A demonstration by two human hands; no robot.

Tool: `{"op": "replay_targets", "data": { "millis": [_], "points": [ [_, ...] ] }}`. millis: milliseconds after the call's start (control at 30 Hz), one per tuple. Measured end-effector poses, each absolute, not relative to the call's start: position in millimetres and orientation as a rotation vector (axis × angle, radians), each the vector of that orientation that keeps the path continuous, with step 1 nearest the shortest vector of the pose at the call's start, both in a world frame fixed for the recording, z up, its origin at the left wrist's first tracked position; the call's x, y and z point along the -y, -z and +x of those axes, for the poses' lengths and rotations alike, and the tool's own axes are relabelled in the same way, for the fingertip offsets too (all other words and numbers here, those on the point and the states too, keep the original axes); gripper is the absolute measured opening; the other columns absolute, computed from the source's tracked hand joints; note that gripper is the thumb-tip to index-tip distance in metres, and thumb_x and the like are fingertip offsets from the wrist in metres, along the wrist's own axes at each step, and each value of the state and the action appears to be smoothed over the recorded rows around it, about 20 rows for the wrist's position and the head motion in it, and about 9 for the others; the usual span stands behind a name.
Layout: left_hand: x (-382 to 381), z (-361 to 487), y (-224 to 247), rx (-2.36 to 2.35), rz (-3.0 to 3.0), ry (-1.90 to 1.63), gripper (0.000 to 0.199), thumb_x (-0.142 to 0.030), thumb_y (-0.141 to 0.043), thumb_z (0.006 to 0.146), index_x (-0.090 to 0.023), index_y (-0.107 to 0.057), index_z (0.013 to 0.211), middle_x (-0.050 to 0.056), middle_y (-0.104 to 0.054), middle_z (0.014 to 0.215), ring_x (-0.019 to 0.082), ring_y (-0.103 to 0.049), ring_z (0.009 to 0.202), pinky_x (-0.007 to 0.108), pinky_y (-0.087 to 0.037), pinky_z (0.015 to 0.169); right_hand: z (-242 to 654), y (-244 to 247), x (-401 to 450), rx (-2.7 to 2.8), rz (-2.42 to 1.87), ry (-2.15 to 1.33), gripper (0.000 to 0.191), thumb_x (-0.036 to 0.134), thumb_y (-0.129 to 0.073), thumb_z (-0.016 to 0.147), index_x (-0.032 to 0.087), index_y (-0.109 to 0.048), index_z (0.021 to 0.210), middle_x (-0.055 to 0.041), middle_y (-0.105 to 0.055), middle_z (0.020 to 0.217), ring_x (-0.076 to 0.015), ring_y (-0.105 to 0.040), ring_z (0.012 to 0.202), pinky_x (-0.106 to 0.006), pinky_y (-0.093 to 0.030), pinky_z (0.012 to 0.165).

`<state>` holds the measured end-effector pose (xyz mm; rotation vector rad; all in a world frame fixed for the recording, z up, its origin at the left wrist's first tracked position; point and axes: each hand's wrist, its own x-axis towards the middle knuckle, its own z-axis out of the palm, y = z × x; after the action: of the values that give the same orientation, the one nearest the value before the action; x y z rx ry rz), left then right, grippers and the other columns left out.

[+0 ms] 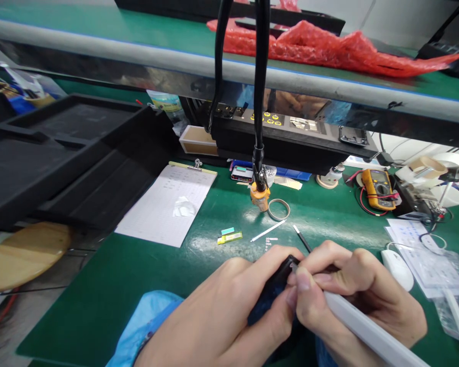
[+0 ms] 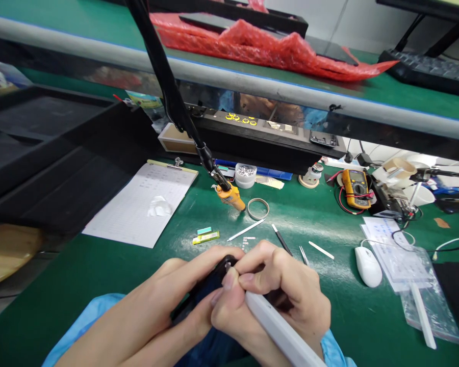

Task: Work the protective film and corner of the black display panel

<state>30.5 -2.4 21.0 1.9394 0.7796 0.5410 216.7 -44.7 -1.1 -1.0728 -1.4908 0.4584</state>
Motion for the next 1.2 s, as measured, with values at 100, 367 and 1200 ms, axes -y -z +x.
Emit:
{"op": "replay_targets", "data": {
  "millis": [100, 367, 1200],
  "points": [
    [2.7, 29.5, -20.2, -0.773, 1.924, -0.533, 0.017, -0.035, -0.048, 0.119, -0.029, -0.064, 0.121, -0.004, -0.081, 0.092, 0.020, -0.076, 0.078, 0.027, -0.053, 0.068, 215.6, 2.8, 42.4, 1.498, -1.083, -0.446, 0.034, 0.001, -0.075, 0.093, 0.024, -0.054, 0.081, 0.0068, -0.069, 0.074, -0.0099, -0.066, 0.056, -0.022, -0.055, 0.051],
    [1.5, 26.4, -22.7, -0.770, 1.909, -0.514, 0.016, -0.035, -0.048, 0.118, -0.029, -0.062, 0.118, -0.005, -0.077, 0.088, 0.019, -0.072, 0.073, 0.028, -0.051, 0.065, 214.5, 0.9, 43.4, 1.387, -1.116, -0.477, 0.035, 0.011, -0.088, 0.086, 0.026, -0.058, 0.075, 0.0043, -0.069, 0.069, -0.0137, -0.065, 0.053, -0.025, -0.053, 0.045],
    [4.4, 30.1, -18.4, -0.773, 1.850, -0.539, 0.018, -0.036, -0.049, 0.118, -0.028, -0.065, 0.118, -0.005, -0.075, 0.088, 0.019, -0.067, 0.071, 0.029, -0.047, 0.065, 215.8, 3.7, 45.1, 1.482, -1.099, -0.467, 0.034, 0.006, -0.076, 0.098, 0.024, -0.052, 0.083, 0.0096, -0.071, 0.077, -0.0086, -0.066, 0.058, -0.021, -0.055, 0.053]
  ]
}}
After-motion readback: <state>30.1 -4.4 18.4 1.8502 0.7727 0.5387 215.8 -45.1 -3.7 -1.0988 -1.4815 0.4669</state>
